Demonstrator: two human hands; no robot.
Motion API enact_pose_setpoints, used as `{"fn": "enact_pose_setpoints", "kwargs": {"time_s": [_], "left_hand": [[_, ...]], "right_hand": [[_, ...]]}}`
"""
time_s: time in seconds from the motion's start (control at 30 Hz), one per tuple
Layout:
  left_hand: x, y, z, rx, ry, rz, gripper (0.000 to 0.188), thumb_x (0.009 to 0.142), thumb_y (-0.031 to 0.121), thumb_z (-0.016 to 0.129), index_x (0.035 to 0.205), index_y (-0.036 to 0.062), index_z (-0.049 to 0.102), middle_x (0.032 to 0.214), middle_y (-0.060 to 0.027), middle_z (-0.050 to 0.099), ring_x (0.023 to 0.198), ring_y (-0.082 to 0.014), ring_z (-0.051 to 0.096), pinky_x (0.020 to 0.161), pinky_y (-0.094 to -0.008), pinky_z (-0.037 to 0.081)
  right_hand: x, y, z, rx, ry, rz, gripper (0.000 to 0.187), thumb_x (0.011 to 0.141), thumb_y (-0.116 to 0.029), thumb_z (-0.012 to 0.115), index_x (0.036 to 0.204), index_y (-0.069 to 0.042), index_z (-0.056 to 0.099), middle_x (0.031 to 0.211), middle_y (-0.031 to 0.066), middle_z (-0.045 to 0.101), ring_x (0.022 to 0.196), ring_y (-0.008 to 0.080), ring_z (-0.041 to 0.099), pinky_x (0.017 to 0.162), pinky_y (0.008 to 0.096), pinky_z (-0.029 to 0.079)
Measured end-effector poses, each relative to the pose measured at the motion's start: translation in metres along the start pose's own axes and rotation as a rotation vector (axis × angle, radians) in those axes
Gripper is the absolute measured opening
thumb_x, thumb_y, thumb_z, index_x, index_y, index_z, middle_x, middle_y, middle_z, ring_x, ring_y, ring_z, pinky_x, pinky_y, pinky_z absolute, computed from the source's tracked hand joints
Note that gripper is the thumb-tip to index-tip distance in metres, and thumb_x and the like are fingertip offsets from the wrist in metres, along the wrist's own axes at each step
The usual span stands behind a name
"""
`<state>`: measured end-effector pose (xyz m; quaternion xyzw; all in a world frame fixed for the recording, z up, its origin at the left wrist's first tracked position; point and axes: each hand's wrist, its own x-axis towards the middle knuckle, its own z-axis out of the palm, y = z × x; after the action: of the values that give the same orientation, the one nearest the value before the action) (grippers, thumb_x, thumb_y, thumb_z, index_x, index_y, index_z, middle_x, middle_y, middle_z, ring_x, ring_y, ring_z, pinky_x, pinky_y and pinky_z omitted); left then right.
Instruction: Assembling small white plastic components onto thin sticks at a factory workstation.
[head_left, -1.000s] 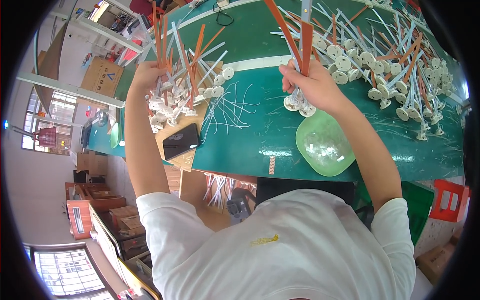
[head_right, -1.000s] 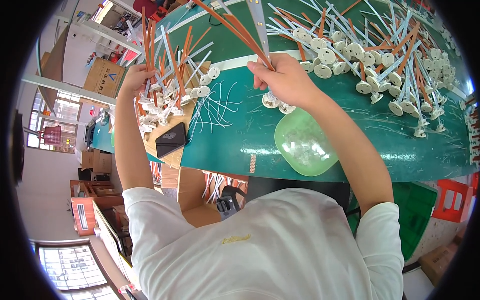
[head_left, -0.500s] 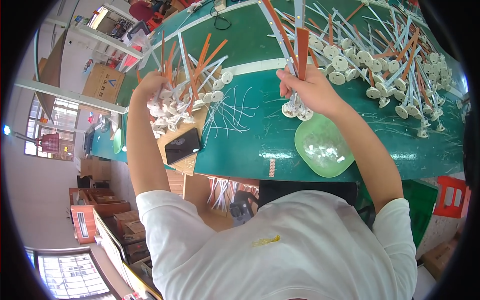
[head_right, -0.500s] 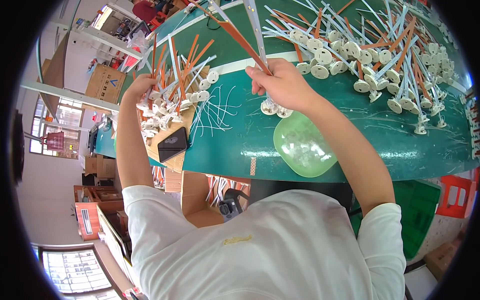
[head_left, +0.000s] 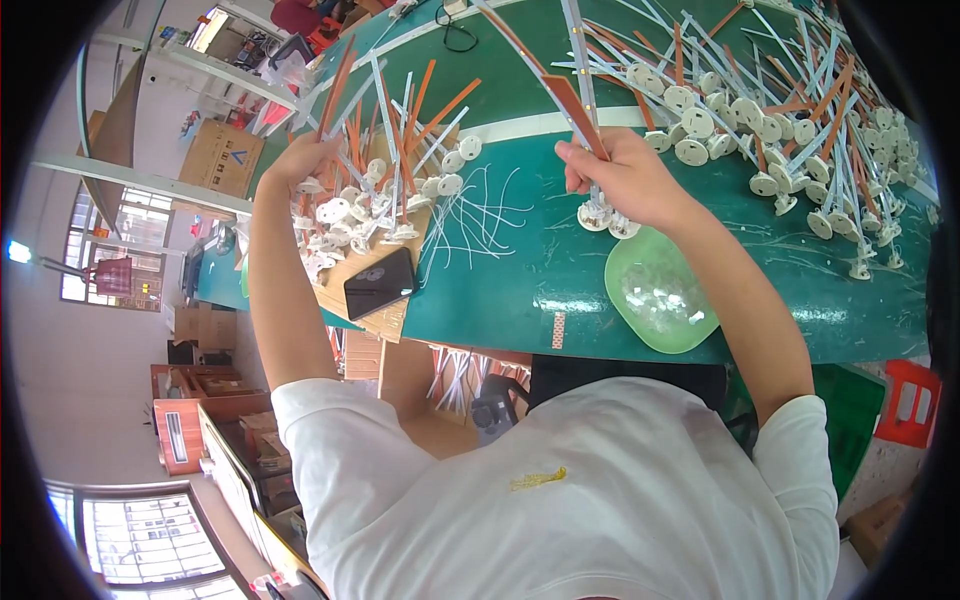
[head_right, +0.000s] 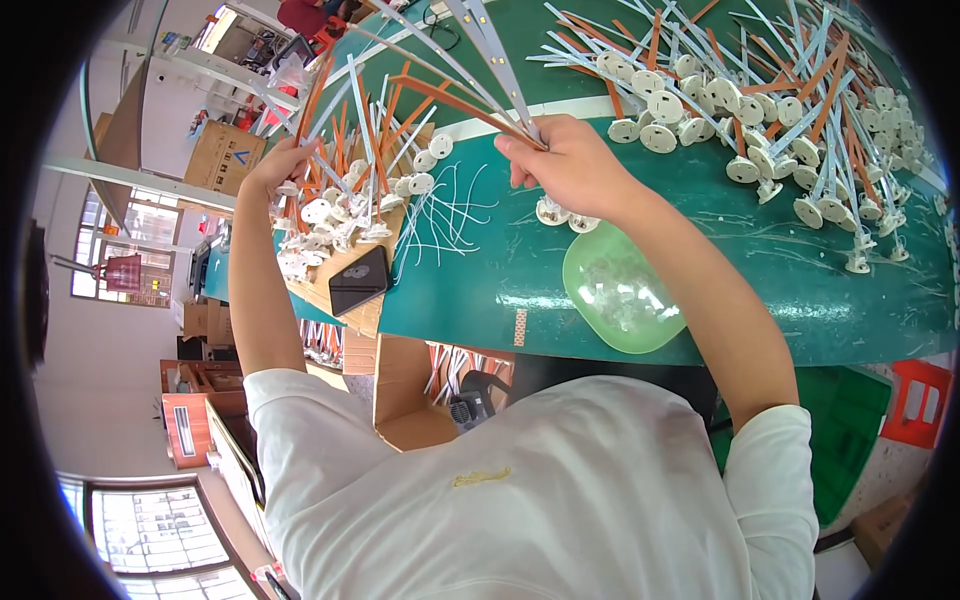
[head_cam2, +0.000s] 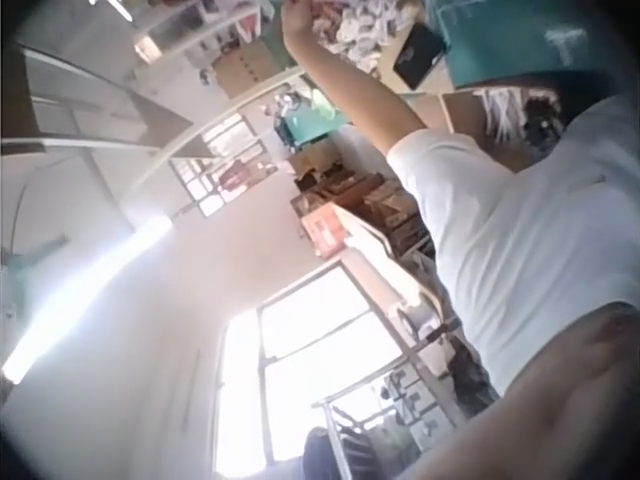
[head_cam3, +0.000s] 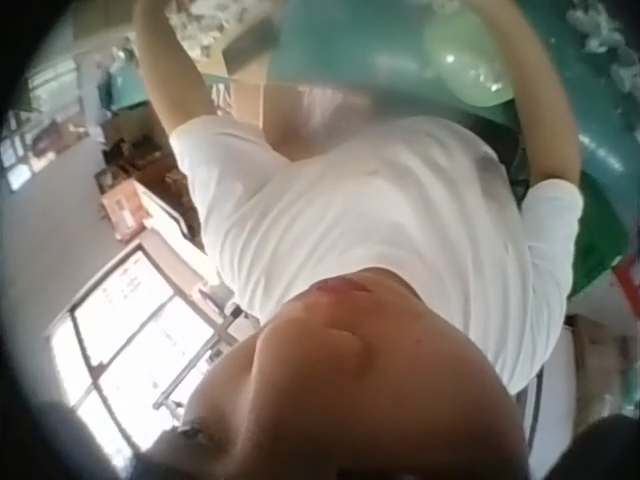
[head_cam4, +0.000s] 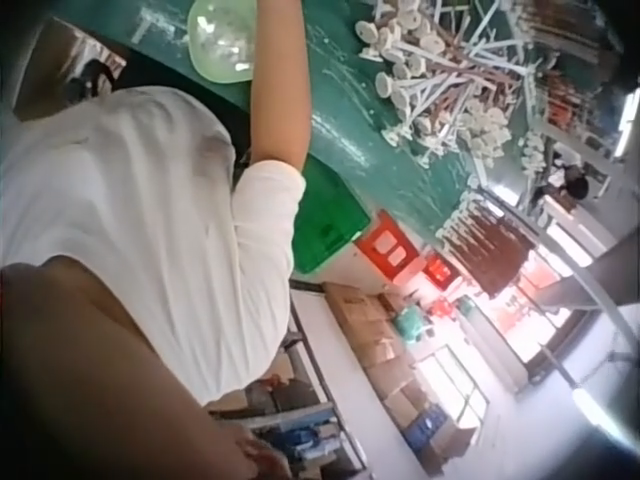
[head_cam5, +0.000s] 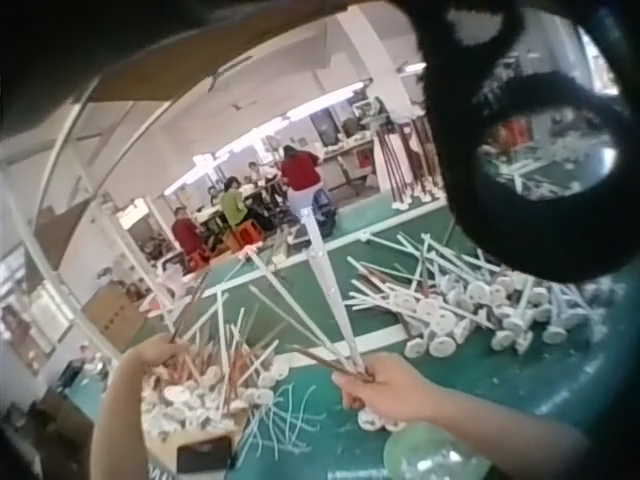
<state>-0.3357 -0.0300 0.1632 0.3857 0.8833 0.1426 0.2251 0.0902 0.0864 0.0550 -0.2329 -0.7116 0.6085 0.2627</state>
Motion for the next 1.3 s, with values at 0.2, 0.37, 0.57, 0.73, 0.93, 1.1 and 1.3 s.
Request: {"fn": "enact_pose_setpoints", "kwargs": {"time_s": [0.2, 0.37, 0.57, 0.73, 0.93, 1.1, 1.3], "left_hand": [[0.004, -0.008, -0.011, -0.188, 0.078, 0.064, 0.039, 0.103, 0.04, 0.05, 0.095, 0.0052, 0.065, 0.053, 0.005, 0.038, 0.044, -0.008, 0.039, 0.046, -0.0254, 0.038], [0.007, -0.009, -0.026, -0.098, 0.28, 0.194, 0.042, 0.103, 0.04, 0.047, 0.089, 0.0042, 0.066, 0.055, 0.003, 0.042, 0.048, -0.009, 0.04, 0.049, -0.0282, 0.031], [0.005, 0.019, -0.013, 0.194, 0.389, 0.463, 0.048, 0.104, 0.041, 0.045, 0.085, -0.0002, 0.061, 0.069, -0.0057, 0.056, 0.074, -0.0194, 0.055, 0.073, -0.0331, 0.043], [-0.013, 0.035, -0.007, -0.01, 0.385, 0.456, 0.047, 0.104, 0.039, 0.047, 0.078, 0.0014, 0.056, 0.07, -0.0035, 0.054, 0.066, -0.0148, 0.052, 0.066, -0.0321, 0.042], [-0.108, 0.111, 0.074, -1.046, 0.335, 0.691, 0.027, 0.104, 0.029, 0.051, 0.09, 0.006, 0.052, 0.062, 0.0038, 0.034, 0.055, -0.009, 0.035, 0.056, -0.0268, 0.036], [-0.118, 0.156, 0.155, -1.079, 0.191, 0.742, 0.033, 0.094, 0.036, 0.068, 0.093, 0.0052, 0.056, 0.064, 0.003, 0.046, 0.059, -0.0062, 0.047, 0.055, -0.0256, 0.041], [-0.092, 0.18, 0.219, -0.875, 0.126, 0.872, 0.037, 0.089, 0.028, 0.075, 0.107, 0.0026, 0.055, 0.085, 0.0007, 0.056, 0.073, -0.0078, 0.053, 0.063, -0.025, 0.043]], "right_hand": [[-0.001, -0.002, 0.001, 0.0, -0.009, -0.003, 0.041, 0.098, -0.038, 0.059, 0.077, -0.003, 0.063, 0.071, 0.0053, 0.064, 0.07, 0.0125, 0.06, 0.067, 0.0288, 0.048], [0.001, 0.003, 0.002, 0.015, -0.005, 0.003, 0.043, 0.098, -0.04, 0.059, 0.076, -0.003, 0.063, 0.071, 0.0045, 0.064, 0.07, 0.0119, 0.06, 0.067, 0.0279, 0.047], [-0.002, -0.005, 0.003, -0.024, 0.02, 0.033, 0.046, 0.098, -0.044, 0.058, 0.076, -0.004, 0.063, 0.07, 0.0045, 0.064, 0.07, 0.0122, 0.061, 0.067, 0.0275, 0.047], [-0.001, -0.01, 0.005, -0.06, 0.079, 0.022, 0.049, 0.097, -0.047, 0.058, 0.068, -0.007, 0.054, 0.063, 0.0005, 0.055, 0.056, 0.0098, 0.05, 0.054, 0.0281, 0.04], [0.021, -0.005, 0.006, 0.053, 0.34, 0.002, 0.037, 0.094, -0.039, 0.064, 0.076, -0.01, 0.052, 0.059, -0.0044, 0.044, 0.052, 0.0076, 0.04, 0.05, 0.025, 0.032], [0.028, -0.023, 0.001, 0.0, 0.274, -0.107, 0.029, 0.072, -0.013, 0.07, 0.094, -0.006, 0.054, 0.08, 0.0036, 0.053, 0.074, 0.0155, 0.053, 0.068, 0.0313, 0.044], [0.036, 0.004, 0.017, -0.246, 0.252, -0.233, 0.054, 0.071, -0.017, 0.07, 0.115, 0.007, 0.048, 0.092, 0.0205, 0.065, 0.097, 0.0361, 0.067, 0.082, 0.041, 0.052]]}}
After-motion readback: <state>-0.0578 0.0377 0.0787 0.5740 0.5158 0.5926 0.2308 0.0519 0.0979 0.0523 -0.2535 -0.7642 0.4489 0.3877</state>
